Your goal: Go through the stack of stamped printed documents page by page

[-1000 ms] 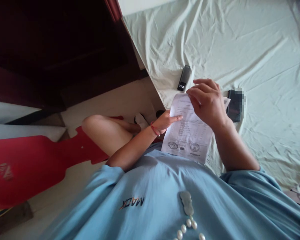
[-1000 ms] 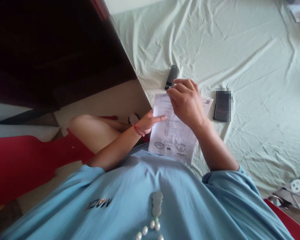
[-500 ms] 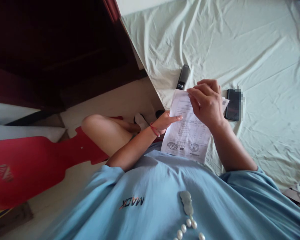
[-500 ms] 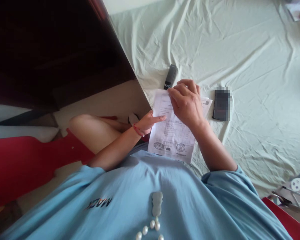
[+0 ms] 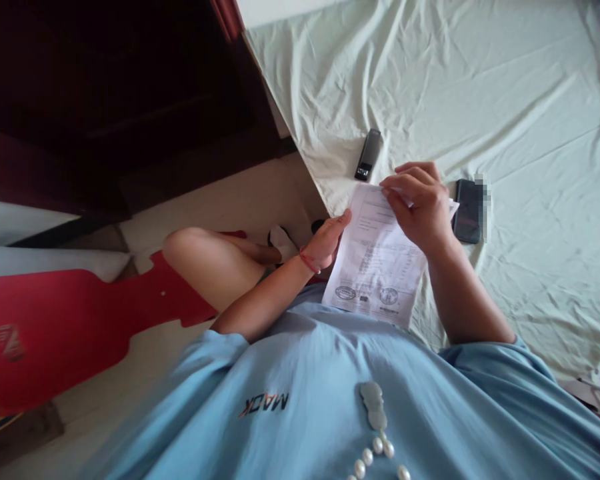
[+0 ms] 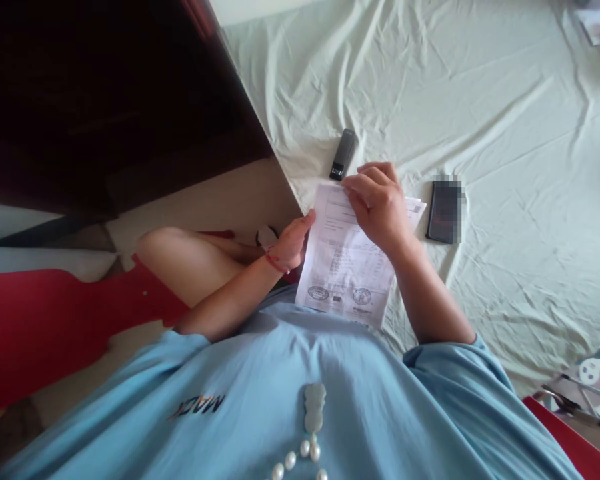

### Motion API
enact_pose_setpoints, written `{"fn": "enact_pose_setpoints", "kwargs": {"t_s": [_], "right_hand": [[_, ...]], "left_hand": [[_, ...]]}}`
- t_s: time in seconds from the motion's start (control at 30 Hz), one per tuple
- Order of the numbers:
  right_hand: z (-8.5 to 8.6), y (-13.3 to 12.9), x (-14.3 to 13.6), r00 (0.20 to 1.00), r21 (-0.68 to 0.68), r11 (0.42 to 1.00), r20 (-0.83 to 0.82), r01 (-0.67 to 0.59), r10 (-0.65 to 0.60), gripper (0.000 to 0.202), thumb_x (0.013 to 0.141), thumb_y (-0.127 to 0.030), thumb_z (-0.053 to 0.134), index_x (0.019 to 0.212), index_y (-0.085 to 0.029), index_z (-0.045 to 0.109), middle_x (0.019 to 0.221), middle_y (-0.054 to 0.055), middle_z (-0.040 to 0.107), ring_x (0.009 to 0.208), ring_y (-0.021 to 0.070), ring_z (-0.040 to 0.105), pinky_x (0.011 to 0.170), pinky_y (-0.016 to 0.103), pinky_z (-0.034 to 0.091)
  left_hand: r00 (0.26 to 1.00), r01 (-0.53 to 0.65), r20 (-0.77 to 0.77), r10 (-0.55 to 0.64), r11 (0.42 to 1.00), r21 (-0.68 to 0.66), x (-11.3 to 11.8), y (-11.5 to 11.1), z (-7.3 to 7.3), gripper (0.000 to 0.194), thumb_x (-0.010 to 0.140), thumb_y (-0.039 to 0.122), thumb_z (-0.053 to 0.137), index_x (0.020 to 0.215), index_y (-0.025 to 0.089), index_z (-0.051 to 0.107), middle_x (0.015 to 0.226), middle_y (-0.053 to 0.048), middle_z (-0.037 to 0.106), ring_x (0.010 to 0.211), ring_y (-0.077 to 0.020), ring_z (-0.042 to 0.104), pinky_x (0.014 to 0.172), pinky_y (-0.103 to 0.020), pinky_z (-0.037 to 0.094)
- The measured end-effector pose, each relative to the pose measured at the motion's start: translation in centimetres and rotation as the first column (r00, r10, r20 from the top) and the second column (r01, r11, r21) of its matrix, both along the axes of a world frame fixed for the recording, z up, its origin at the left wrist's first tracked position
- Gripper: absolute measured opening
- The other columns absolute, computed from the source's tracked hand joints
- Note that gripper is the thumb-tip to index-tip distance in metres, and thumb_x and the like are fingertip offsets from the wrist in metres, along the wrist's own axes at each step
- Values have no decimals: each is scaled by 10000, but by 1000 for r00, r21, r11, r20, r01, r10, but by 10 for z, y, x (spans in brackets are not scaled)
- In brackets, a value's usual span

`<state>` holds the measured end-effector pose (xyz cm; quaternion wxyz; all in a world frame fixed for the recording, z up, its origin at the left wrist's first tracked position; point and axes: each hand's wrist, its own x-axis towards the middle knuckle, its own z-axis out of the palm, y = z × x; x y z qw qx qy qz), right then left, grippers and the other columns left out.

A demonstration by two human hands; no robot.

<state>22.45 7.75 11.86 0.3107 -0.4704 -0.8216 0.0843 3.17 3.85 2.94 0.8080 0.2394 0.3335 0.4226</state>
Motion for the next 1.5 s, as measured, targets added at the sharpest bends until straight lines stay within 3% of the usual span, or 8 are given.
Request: {"fn": "enact_pose_setpoints", "kwargs": {"t_s": [0.3,0.43,0.6,0.73,0.87,1.0,1.23,1.5], "right_hand": [[-4,2,6,976,5,997,-203,-73,72,167,1006,-238,626,1049,-332,758,945,16,737,1161,284,694,1038,544,577],[-4,2,9,971,3,997,-226,-73,72,171,1001,-241,633,1052,-340,762,951,10,740,1165,278,700,1048,543,583],[-5,4,8,983,11,999,-179,-32,34,145,1010,-287,628,1039,-337,761,1005,22,760,1233,301,675,1112,587,548],[-3,5,6,995,23,999,-97,30,-28,172,1020,-305,603,1073,-343,762,1115,45,764,1337,338,609,1141,644,505],[1,3,3,997,-14,997,-2,76,-76,235,1026,-295,565,1144,-342,762,1141,68,765,1373,361,586,1119,686,502],[2,2,3,998,-23,998,29,63,-62,289,1024,-280,545,1206,-344,761,1089,86,770,1374,364,585,1105,692,511],[4,-1,-1,995,1,997,47,84,-83,327,1073,-291,450,1247,-297,727,1118,97,767,1339,354,620,1105,634,506],[5,-4,-6,988,-25,1000,155,14,-10,331,1087,-280,418,1254,-303,703,1101,78,777,1280,324,650,1210,655,368]], "left_hand": [[996,-1,84,14,989,-148,3,-1,9,432,929,570,730,1071,169,810,966,-81,829,1116,-312,776,982,-431,626],[998,-19,59,29,988,-154,4,-1,11,419,937,558,733,1000,152,813,888,-74,815,1006,-275,793,896,-378,630],[995,-75,-54,78,996,53,6,4,9,520,903,683,724,936,170,805,834,-50,789,880,-218,769,776,-323,591],[982,-88,-138,131,957,278,6,8,9,619,836,787,717,908,178,799,776,-26,745,736,-161,676,681,-298,515],[967,-57,-213,143,929,364,5,8,14,671,862,838,630,836,183,774,696,-9,675,643,-130,576,625,-298,454],[964,-44,-229,131,935,351,4,3,19,729,901,874,515,782,190,737,659,-21,637,693,-163,615,657,-316,484],[934,49,-342,101,913,405,1,-2,29,660,898,824,596,902,176,722,805,-33,685,761,-165,602,680,-304,464],[961,7,-264,82,948,320,5,-4,20,613,893,783,648,1003,187,742,915,-42,737,888,-200,671,768,-316,522]]}}
